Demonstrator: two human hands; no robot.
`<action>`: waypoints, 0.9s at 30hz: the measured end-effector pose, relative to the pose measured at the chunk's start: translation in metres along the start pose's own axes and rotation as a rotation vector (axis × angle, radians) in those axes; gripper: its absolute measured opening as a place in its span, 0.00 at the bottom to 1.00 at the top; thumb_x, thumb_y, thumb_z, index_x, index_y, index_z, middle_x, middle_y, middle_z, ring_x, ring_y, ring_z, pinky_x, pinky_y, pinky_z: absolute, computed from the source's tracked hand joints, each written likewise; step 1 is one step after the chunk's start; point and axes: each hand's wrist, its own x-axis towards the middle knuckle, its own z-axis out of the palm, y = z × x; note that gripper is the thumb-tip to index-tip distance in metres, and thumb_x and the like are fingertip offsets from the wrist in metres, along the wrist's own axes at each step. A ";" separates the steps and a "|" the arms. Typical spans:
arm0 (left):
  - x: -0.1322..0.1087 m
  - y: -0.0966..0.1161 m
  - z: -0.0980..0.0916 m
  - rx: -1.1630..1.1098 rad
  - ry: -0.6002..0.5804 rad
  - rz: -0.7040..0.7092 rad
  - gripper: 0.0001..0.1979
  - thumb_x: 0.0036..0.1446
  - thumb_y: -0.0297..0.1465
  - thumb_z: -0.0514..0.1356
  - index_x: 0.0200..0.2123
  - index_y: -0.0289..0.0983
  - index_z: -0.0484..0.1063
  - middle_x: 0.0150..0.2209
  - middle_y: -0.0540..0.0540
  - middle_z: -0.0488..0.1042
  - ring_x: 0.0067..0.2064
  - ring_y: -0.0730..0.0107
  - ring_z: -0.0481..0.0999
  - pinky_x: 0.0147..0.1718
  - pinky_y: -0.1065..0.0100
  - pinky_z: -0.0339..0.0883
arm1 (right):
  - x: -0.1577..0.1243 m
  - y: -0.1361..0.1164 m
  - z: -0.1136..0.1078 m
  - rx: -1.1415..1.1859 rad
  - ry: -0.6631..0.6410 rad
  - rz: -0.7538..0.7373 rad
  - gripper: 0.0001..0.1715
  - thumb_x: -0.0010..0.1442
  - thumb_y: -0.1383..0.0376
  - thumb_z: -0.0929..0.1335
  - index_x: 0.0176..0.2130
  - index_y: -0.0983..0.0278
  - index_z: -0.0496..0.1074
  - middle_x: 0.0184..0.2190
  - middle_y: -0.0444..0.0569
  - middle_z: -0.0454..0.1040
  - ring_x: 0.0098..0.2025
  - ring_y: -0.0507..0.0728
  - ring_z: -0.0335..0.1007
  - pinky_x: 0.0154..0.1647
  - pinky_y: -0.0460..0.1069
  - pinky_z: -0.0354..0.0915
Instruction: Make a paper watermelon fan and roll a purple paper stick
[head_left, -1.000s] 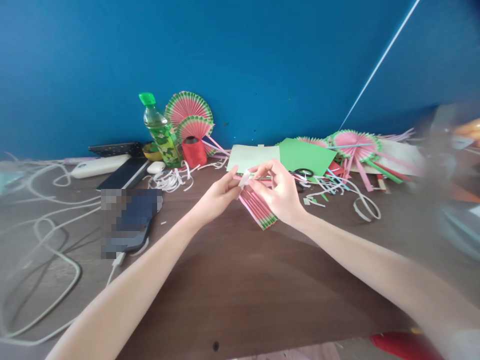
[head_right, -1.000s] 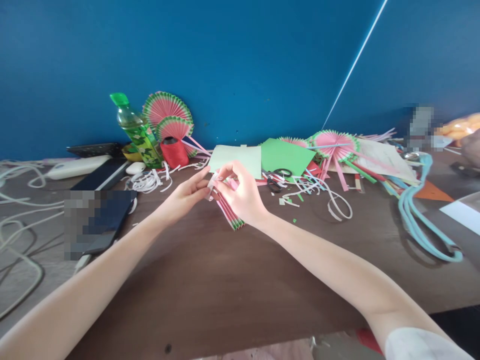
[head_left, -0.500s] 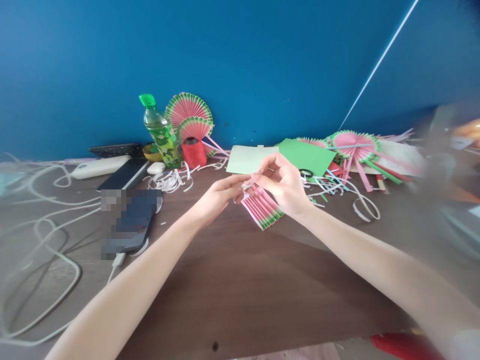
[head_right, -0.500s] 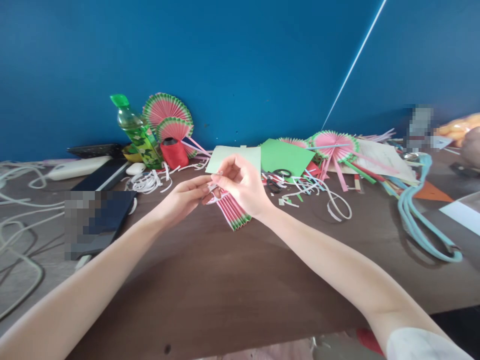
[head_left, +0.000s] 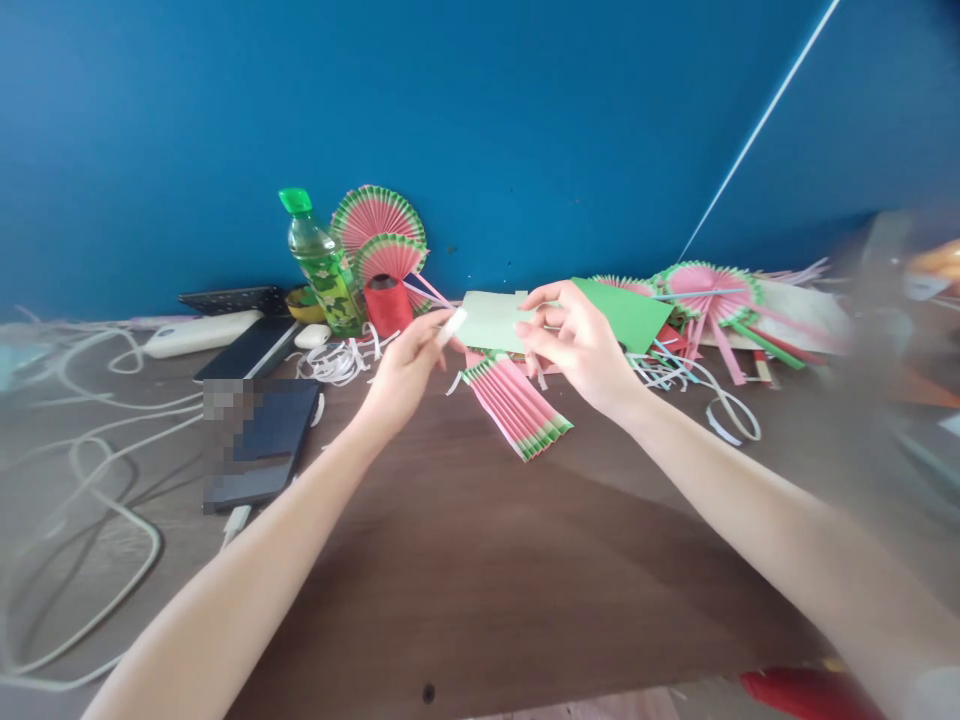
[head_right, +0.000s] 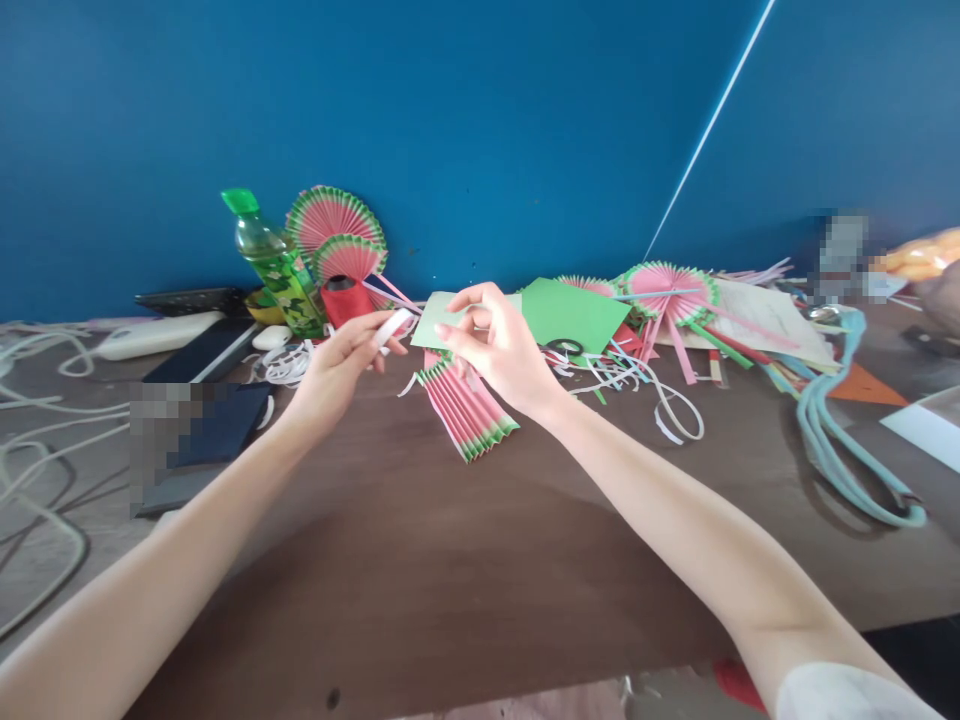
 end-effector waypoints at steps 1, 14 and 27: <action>0.000 -0.001 -0.003 0.139 0.076 0.021 0.16 0.54 0.28 0.53 0.47 0.39 0.69 0.32 0.48 0.73 0.31 0.71 0.67 0.37 0.68 0.60 | 0.001 0.003 -0.002 -0.144 -0.006 0.024 0.17 0.56 0.52 0.65 0.39 0.59 0.60 0.18 0.37 0.62 0.18 0.49 0.62 0.22 0.47 0.60; -0.010 -0.029 0.004 1.120 -0.032 0.006 0.06 0.54 0.30 0.52 0.31 0.36 0.68 0.35 0.42 0.69 0.41 0.59 0.69 0.40 0.62 0.61 | -0.004 0.027 -0.003 -1.048 -0.542 0.397 0.13 0.55 0.57 0.60 0.28 0.63 0.65 0.25 0.48 0.71 0.27 0.55 0.66 0.25 0.48 0.53; -0.013 -0.023 0.026 -0.207 -0.233 -0.395 0.14 0.55 0.38 0.56 0.39 0.34 0.68 0.38 0.43 0.74 0.36 0.69 0.74 0.37 0.66 0.66 | 0.002 0.018 -0.001 -0.152 -0.522 0.440 0.13 0.59 0.64 0.59 0.25 0.64 0.60 0.13 0.37 0.56 0.13 0.45 0.52 0.16 0.44 0.49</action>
